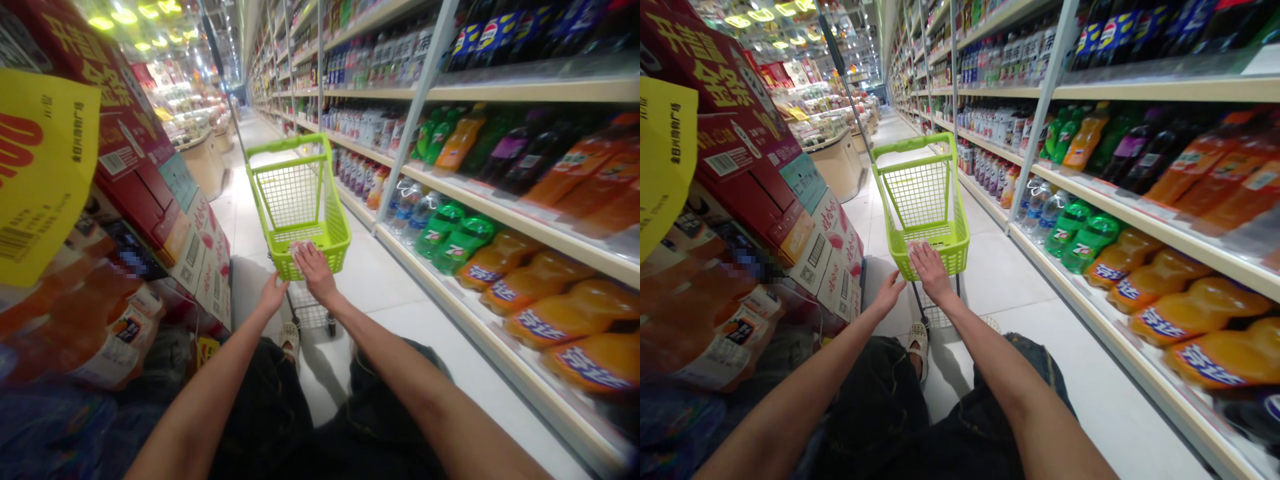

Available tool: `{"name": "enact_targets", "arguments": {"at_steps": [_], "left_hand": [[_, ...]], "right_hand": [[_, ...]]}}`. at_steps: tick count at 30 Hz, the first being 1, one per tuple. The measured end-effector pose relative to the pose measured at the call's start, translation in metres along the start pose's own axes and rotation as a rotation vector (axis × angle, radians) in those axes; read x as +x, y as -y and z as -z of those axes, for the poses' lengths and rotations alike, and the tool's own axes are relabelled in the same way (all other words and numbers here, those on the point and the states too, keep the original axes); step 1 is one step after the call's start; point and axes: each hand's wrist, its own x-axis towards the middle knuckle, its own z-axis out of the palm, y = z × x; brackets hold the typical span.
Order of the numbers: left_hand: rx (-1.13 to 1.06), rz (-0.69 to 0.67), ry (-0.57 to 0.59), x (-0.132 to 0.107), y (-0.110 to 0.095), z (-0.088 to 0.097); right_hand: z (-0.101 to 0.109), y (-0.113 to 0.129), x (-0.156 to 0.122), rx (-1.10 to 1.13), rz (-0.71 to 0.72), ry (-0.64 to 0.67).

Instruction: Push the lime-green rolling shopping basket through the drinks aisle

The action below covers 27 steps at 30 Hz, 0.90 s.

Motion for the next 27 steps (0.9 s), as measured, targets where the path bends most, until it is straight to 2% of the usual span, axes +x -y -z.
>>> {"name": "enact_targets", "arguments": {"at_steps": [2, 6, 9, 15, 18, 23, 25, 27], "left_hand": [[0.258, -0.084, -0.014, -0.002, 0.002, -0.004], [0.611, -0.208, 0.025, -0.016, 0.004, -0.016], [0.767, -0.256, 0.077, -0.024, -0.001, -0.020], [0.872, -0.270, 0.009, -0.021, -0.007, -0.022], [0.904, -0.300, 0.034, -0.022, -0.011, -0.029], [0.959, -0.388, 0.106, -0.028, -0.014, -0.039], [0.972, -0.391, 0.111, -0.029, -0.014, -0.041], [0.977, -0.389, 0.109, -0.028, -0.014, -0.040]], "right_hand": [[-0.005, -0.009, -0.009, -0.022, 0.046, 0.051], [-0.020, -0.016, -0.051, -0.043, 0.053, 0.157], [-0.013, -0.017, -0.068, -0.045, 0.041, 0.148], [0.028, -0.026, -0.031, -0.058, -0.051, -0.054], [0.023, -0.036, -0.029, -0.070, -0.075, -0.030], [-0.004, -0.040, -0.066, -0.073, -0.067, 0.088], [-0.002, -0.038, -0.076, -0.073, -0.044, 0.101], [0.008, -0.037, -0.076, -0.073, -0.033, 0.080]]}}
